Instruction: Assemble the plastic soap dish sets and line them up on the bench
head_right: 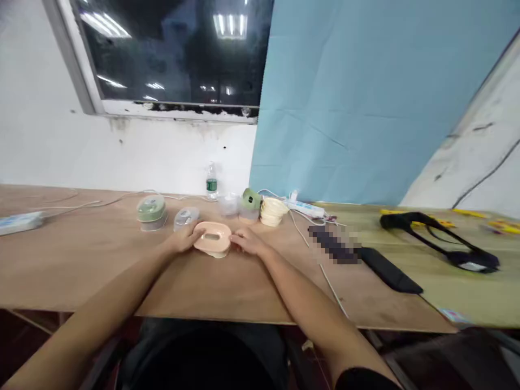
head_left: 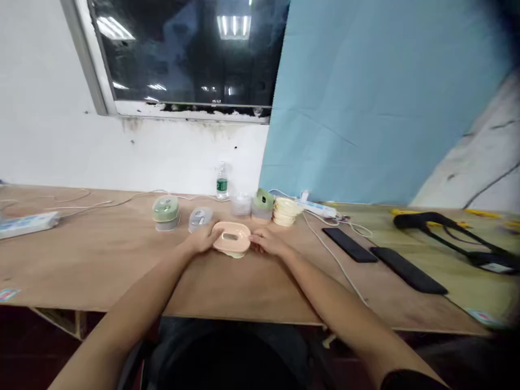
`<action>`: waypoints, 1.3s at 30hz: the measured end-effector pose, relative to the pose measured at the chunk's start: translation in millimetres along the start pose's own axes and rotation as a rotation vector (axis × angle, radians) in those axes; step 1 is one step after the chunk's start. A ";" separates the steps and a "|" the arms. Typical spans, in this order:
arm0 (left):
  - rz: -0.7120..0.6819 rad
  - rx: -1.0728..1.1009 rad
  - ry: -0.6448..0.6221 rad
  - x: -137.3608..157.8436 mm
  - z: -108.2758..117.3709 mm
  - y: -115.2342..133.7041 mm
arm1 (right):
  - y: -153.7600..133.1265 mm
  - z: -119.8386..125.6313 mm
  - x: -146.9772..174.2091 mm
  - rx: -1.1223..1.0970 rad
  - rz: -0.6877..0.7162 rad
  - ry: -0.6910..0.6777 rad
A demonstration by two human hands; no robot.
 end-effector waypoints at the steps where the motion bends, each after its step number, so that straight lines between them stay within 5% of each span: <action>1: 0.020 0.005 0.001 -0.7 -1.8 -2.3 | -0.5 -1.2 1.5 0.021 -0.013 -0.030; 9: 0.323 -0.037 -0.167 -1.5 -9.0 -11.0 | -8.0 -5.0 5.0 0.160 -0.032 -0.081; 21: 0.311 -0.208 -0.142 -2.2 -19.1 -9.7 | 2.3 -2.0 -5.7 0.236 -0.009 0.063; 30: 0.264 -0.202 -0.168 -3.9 -14.2 -6.1 | -15.7 -4.6 -19.2 0.612 0.202 0.657; 39: 0.280 -0.197 -0.171 -3.0 -14.3 -4.5 | -73.1 24.8 -77.8 0.732 0.105 0.772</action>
Point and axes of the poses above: each hand's wrist, its own x-axis away from the middle knuckle, its own z-axis out of the back of the hand, y = z × x, the point moved 3 cm from there along -x, towards the middle knuckle, and after that the axes turned 11 degrees about -z, right-handed, at the moved point
